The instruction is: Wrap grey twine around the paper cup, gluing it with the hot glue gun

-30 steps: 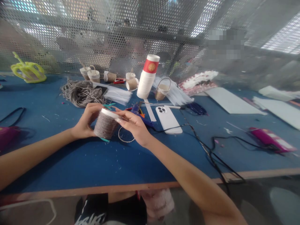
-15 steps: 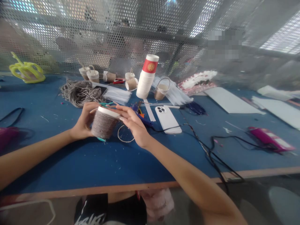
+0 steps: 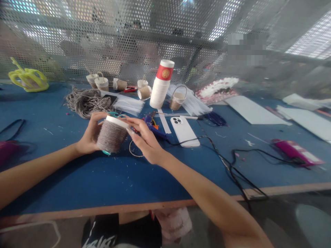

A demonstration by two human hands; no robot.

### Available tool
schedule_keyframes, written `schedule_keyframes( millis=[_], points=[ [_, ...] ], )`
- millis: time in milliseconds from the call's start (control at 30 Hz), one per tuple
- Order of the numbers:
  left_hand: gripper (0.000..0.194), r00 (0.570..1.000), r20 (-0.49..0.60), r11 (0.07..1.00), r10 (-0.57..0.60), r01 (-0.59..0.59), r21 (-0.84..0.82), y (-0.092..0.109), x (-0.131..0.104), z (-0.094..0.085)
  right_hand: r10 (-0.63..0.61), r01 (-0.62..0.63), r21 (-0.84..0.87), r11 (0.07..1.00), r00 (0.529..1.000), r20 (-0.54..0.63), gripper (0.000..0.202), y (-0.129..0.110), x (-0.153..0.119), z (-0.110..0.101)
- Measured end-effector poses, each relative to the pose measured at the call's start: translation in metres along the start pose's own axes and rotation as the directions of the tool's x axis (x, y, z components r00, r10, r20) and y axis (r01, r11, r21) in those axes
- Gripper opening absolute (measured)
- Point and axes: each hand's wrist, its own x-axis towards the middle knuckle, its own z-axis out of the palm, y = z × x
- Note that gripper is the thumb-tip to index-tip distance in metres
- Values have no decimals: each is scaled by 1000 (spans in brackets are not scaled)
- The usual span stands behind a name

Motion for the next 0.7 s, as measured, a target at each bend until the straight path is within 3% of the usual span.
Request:
schedule_keyframes(
  millis=[167,700],
  points=[
    [94,1000,1,1000,-16,16,-19,1,0,1,11,-11,-68,998,1000,-4,35,-1,0,0],
    [95,999,-24,999,-41,41,-3,3,-2,4,40,-39,89,995,999,-14,30,2,1,-2]
  ],
)
